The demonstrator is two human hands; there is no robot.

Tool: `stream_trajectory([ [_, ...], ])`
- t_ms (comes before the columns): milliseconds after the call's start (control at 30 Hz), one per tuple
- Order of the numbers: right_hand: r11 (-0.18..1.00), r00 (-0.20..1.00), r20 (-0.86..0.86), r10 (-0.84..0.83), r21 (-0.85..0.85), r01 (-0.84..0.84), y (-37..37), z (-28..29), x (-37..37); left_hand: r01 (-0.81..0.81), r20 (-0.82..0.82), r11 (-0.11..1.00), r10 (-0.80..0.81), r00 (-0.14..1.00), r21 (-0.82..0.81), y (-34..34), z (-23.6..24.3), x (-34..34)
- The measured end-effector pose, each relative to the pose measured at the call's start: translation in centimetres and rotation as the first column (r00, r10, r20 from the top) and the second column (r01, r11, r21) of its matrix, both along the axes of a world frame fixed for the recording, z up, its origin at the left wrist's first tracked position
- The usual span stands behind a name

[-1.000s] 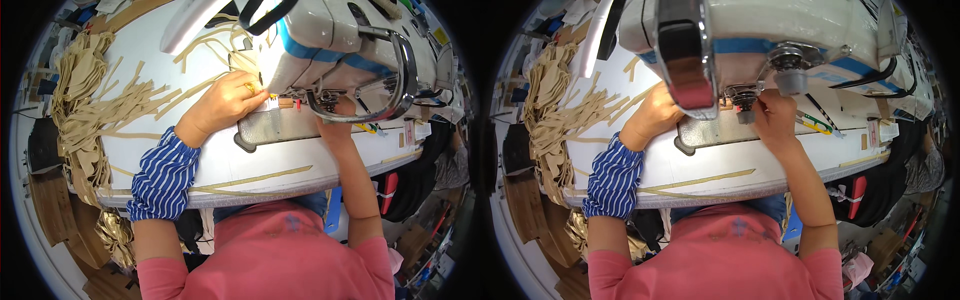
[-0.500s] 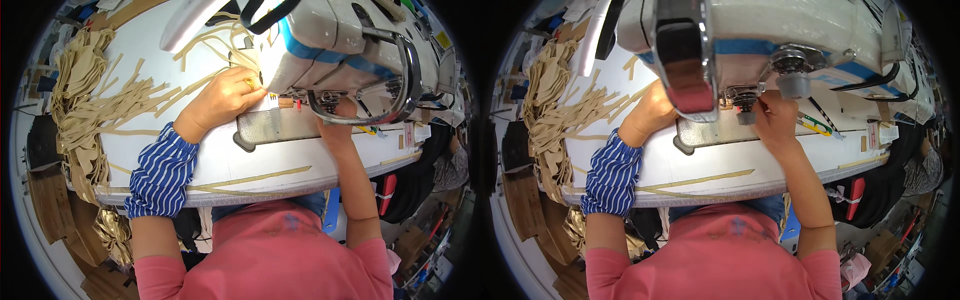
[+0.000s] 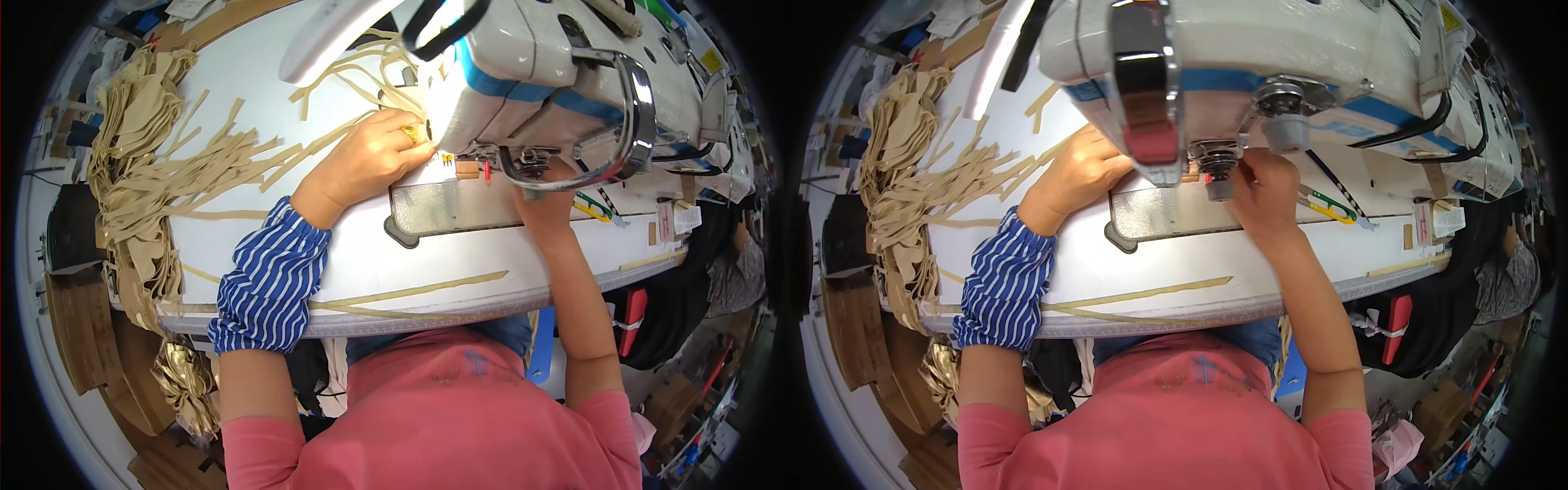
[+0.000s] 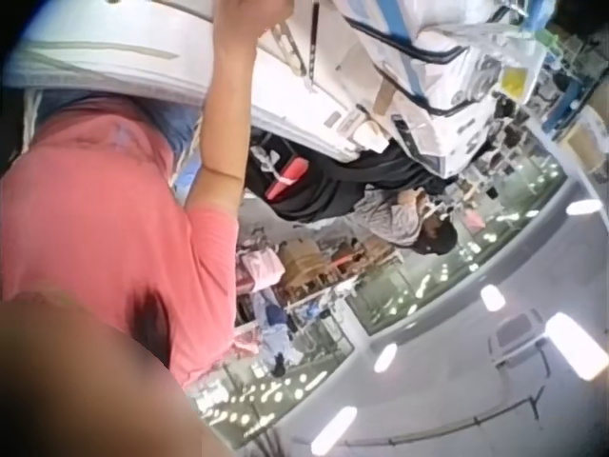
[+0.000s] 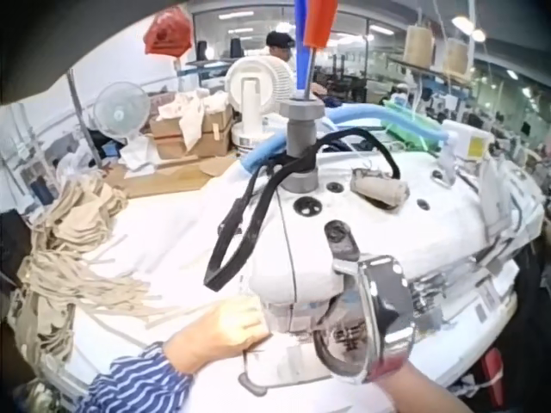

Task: Sewing fabric strips using an industrial sewing machine on a production floor.

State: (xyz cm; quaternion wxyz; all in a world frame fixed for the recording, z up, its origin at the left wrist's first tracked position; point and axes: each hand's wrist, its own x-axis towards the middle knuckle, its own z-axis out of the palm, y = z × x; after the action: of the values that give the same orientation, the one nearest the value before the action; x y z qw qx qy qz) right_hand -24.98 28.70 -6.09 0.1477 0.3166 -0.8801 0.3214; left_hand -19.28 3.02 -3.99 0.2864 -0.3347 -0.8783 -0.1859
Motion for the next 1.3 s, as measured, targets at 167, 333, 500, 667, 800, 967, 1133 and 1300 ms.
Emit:
stream_trajectory([
  [167,0.958,0.982,-0.005,0.189,-0.219,-0.185,1.1,-2.0,-0.7,-0.104,-0.050,0.992,0.100,0.994,-0.078,-0.1,-0.4,-0.4],
  [333,0.939,0.983,0.077,0.167,-0.318,-0.134,0.2,-1.5,0.1,-0.354,0.028,0.920,0.354,0.935,0.168,0.0,0.8,0.6],
  [500,0.918,0.959,0.128,0.254,-0.345,-0.197,-0.8,0.4,1.5,-0.531,0.283,0.841,0.486,0.827,0.104,-5.7,2.3,8.9],
  [667,0.907,0.928,-0.122,0.353,-0.200,-0.371,-1.7,1.3,2.4,-0.770,0.473,0.631,0.651,0.593,0.096,-13.6,3.4,15.4],
  [800,0.839,0.850,0.046,0.524,-0.198,-0.507,-5.3,3.2,5.4,-0.796,0.532,0.590,0.635,0.560,0.134,-16.1,2.2,16.8],
  [967,0.726,0.720,0.107,0.686,-0.157,-0.669,-11.4,5.0,7.2,-0.783,0.538,0.611,0.623,0.567,0.117,-16.9,1.6,16.6],
  [1133,0.683,0.672,0.127,0.729,-0.195,-0.704,-17.1,5.2,8.4,-0.770,0.560,0.625,0.593,0.578,0.132,-17.3,1.2,16.9],
  [1300,0.663,0.653,0.125,0.747,-0.215,-0.717,-21.6,5.0,9.1,-0.679,0.436,0.734,0.619,0.653,-0.024,-17.0,1.4,16.6],
])
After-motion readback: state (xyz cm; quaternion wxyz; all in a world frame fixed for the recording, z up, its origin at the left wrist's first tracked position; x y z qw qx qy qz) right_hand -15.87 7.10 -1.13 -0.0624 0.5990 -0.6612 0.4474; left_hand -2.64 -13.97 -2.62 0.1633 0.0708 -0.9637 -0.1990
